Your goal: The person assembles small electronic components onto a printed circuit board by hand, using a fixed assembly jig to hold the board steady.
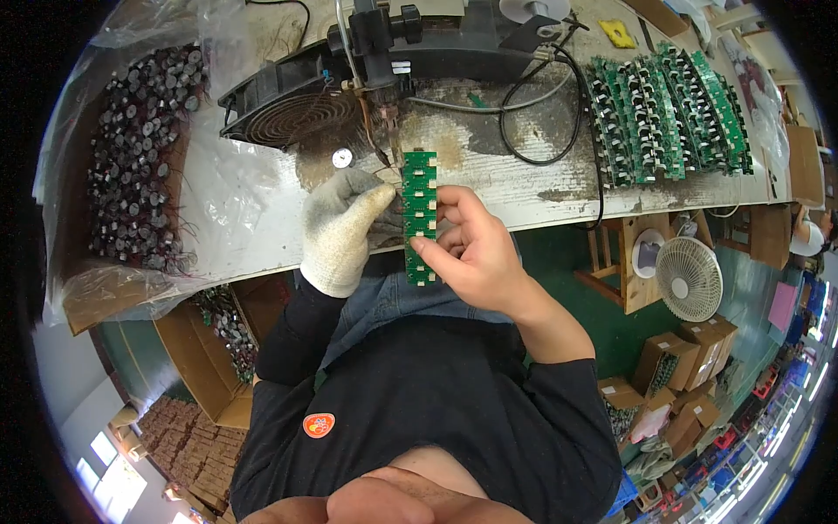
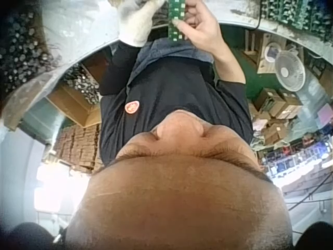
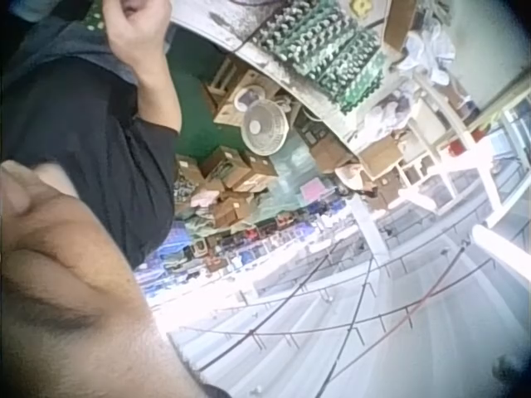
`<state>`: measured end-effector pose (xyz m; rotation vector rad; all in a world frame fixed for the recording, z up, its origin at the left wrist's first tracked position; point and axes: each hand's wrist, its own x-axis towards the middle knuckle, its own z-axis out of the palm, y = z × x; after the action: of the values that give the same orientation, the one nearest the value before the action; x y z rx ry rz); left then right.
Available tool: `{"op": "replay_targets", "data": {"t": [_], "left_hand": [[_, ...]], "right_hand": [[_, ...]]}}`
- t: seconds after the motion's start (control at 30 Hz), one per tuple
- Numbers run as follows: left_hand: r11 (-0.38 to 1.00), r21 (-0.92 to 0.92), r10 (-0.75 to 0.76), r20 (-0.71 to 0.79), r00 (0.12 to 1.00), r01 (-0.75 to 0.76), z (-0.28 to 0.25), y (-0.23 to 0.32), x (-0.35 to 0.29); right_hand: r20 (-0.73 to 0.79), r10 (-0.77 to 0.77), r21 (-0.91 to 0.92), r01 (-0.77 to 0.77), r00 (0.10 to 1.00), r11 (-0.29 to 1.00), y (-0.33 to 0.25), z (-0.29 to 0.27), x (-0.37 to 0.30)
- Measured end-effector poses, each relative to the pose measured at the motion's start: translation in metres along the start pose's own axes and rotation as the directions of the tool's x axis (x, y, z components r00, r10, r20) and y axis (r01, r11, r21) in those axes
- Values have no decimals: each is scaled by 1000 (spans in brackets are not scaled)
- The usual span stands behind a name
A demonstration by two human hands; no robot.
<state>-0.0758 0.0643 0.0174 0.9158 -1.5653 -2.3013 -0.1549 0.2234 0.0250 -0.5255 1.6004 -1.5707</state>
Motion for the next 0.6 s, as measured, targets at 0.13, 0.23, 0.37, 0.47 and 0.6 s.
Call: {"op": "replay_targets", "data": {"t": [0.13,0.23,0.37,0.47,0.6], "left_hand": [[999,45,30,-9,1000,-30,0,0,-1],[998,55,33,-4,999,-33,1,2,0],[999,27,29,-20,999,-28,4,5,-1],[991,94,99,-30,995,-96,5,6,-2],[998,42,53,-43,998,-52,8,3,-4]], "right_hand": [[7,-13,-7,13,1000,1000,2,-1,-1],[-4,-16,-10,16,1000,1000,0,0,0],[-10,-17,-17,17,1000,1000,-2,0,0],[-15,-27,-25,26,1000,999,-3,0,-1],[-11,-25,-31,25,1000,999,4,-2,-1]]}}
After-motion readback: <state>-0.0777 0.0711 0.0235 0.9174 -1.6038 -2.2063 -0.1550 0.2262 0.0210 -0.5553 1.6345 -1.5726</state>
